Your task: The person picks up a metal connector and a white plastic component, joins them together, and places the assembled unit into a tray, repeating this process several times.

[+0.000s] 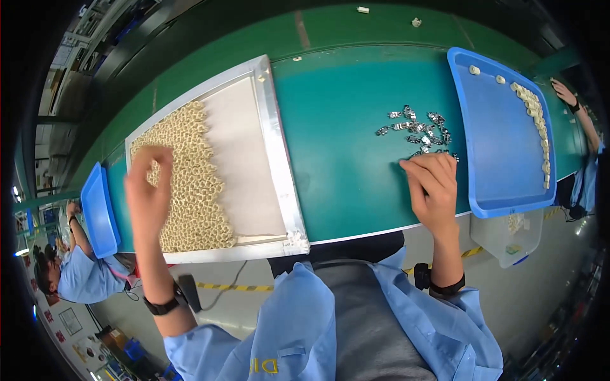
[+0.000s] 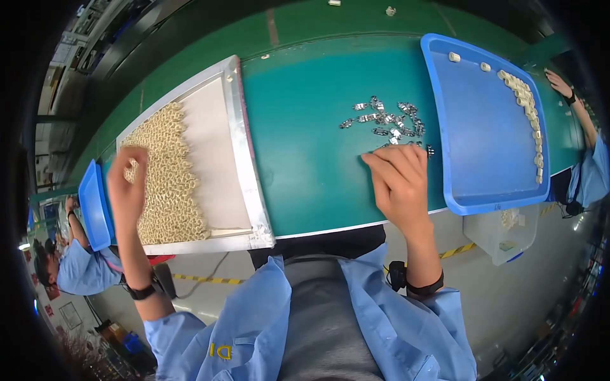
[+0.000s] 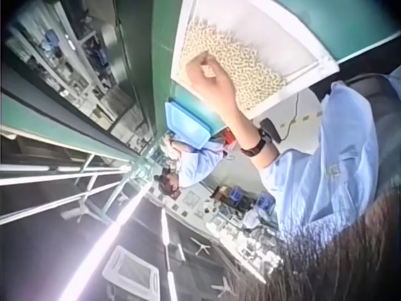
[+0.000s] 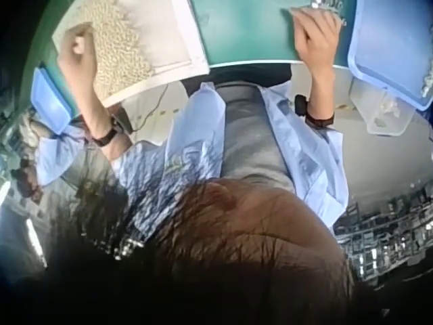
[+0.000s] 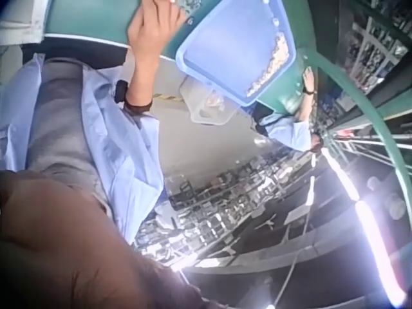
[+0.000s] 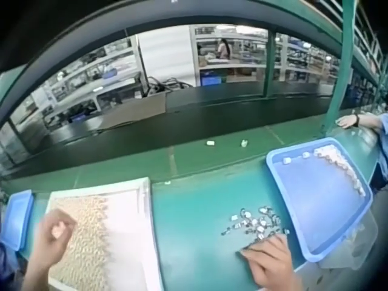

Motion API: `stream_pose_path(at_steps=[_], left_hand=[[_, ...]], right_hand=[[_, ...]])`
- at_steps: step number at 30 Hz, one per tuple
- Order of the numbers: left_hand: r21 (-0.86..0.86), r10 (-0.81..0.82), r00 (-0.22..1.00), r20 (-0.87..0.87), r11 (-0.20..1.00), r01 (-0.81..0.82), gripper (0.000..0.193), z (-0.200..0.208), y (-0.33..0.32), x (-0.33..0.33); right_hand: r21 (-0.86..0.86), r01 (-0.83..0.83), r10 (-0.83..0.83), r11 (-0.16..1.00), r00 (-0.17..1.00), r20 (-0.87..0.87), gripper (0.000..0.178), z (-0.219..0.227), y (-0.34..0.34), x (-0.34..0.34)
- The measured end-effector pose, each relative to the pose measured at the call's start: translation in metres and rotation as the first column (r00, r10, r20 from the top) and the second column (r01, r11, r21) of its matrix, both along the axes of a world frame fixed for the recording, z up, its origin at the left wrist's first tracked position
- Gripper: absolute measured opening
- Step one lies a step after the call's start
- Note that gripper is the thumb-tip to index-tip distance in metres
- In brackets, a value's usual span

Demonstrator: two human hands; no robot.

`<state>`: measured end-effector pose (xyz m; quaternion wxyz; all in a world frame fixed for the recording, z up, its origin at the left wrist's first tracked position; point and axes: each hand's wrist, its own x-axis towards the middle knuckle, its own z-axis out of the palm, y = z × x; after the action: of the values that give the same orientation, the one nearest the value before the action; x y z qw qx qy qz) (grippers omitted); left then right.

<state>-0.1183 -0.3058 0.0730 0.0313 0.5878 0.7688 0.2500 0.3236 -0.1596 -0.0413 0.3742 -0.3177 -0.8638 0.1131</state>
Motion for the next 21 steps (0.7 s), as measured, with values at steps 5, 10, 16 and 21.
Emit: stream_pose_path(at_steps=[5,10,16,21], left_hand=[[-0.092,-0.100,0.965,-0.243,0.993,0.080,0.018,-0.040,-0.031,0.056],[-0.102,-0.168,0.927,-0.336,0.985,0.142,0.020,-0.056,-0.036,0.064],[-0.065,-0.126,0.931,-0.342,0.992,0.111,0.022,-0.063,-0.034,0.071],[0.091,-0.163,0.980,0.116,0.984,0.153,0.023,-0.063,-0.035,0.099]], right_hand=[[-0.029,0.005,-0.006,1.000,0.999,-0.034,0.015,0.006,-0.004,0.003],[-0.091,0.000,-0.010,0.996,0.993,-0.117,0.016,-0.001,-0.012,0.003],[-0.051,-0.002,0.002,0.999,1.000,0.017,0.017,-0.002,-0.024,0.000],[-0.062,0.009,-0.007,0.998,1.000,0.029,0.019,-0.004,-0.027,0.005]])
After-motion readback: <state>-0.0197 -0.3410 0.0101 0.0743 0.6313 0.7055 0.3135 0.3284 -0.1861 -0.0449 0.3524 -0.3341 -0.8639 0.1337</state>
